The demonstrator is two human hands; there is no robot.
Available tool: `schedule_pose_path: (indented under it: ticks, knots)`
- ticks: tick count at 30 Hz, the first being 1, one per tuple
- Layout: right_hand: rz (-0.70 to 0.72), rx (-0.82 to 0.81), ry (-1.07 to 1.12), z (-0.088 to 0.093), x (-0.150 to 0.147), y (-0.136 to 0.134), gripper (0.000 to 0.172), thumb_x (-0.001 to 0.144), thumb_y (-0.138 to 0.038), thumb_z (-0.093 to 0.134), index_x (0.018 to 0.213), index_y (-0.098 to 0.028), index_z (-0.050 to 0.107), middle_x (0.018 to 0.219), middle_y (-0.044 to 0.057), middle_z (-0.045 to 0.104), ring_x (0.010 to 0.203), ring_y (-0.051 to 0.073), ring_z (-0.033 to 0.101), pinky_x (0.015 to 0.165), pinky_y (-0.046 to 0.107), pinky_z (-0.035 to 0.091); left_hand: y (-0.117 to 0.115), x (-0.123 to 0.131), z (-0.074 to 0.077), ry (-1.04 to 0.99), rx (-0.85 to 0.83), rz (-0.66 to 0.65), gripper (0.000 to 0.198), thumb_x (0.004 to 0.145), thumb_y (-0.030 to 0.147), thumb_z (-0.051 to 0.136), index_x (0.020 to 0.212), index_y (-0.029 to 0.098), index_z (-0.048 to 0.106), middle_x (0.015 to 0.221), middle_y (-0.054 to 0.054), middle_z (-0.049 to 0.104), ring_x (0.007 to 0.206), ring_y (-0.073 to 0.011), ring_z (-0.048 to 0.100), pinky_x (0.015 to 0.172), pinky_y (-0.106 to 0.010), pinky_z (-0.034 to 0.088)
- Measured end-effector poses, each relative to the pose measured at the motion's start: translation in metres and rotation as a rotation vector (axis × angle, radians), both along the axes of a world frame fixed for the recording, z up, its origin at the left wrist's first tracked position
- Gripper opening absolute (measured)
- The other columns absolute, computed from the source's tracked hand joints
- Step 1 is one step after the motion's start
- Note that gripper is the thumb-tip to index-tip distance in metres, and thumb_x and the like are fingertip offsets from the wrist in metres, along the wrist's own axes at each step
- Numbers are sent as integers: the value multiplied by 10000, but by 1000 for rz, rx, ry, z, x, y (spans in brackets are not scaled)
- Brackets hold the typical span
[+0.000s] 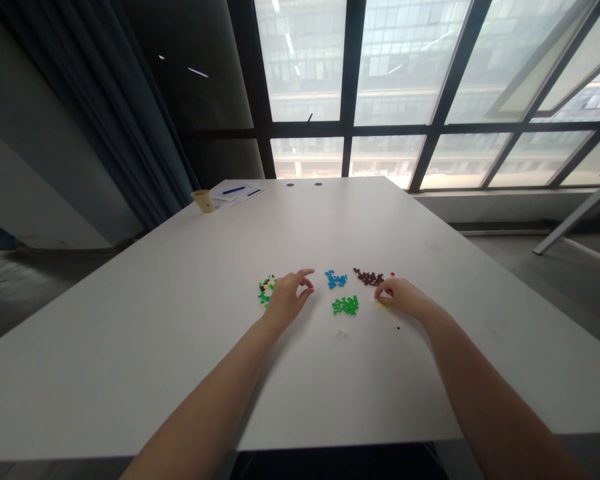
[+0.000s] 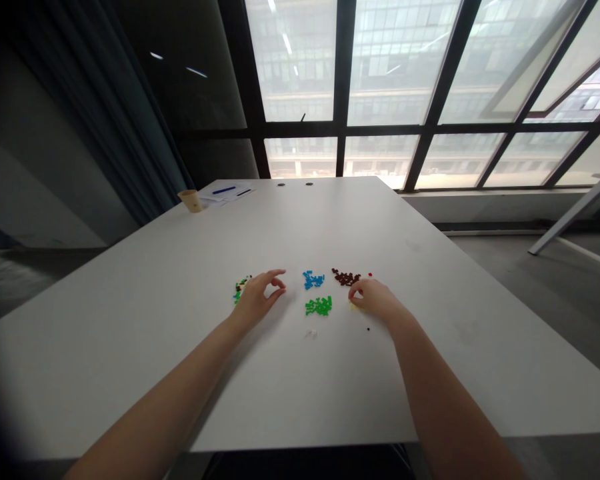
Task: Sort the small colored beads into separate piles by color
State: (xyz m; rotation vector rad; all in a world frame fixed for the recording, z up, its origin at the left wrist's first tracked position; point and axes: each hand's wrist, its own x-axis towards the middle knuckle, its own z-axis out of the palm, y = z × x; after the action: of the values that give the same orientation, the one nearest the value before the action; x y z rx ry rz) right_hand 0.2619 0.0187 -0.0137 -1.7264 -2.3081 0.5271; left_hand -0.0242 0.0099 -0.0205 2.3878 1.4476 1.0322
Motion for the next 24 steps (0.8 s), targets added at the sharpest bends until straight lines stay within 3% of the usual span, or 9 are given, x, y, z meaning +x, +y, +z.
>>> schedule_pose_path:
  ticks: [5,11,15,19,24]
  knots:
    - [-49,-20,51,3,-1,-2,266,629,-93,458,707,-194,692,561,-6,546,483,83,424,512,203,316,3,-6,2,-9,4,73,320,764,229,529,1082,247,494,849,-8,644,814,-154,566,808,-335,410]
    - [-91,33,136,5,-5,-3,324,627,-95,414,758,-192,694,669,15,612,540,96,473,551,206,348,20,-38,2,-119,75,336,246,789,173,409,981,205,560,928,-44,619,847,-156,562,819,-320,427]
    - [-84,85,168,5,-7,-3,343,637,-105,407,791,-202,698,780,26,631,589,107,493,581,213,361,30,-52,-12,68,-52,475,221,778,202,439,886,239,629,943,-70,604,907,-220,537,753,-388,426]
    - [-79,95,180,4,-7,-2,345,640,-99,408,795,-202,699,776,21,627,598,108,495,593,214,369,33,-49,-24,223,-139,482,210,775,282,473,863,249,660,967,-100,595,931,-261,505,709,-417,403]
    - [-69,101,203,1,-9,0,332,642,-92,422,792,-200,698,756,21,618,596,103,496,579,202,371,33,-42,-22,275,-128,499,184,736,327,523,783,238,677,930,-92,602,921,-266,488,733,-414,374]
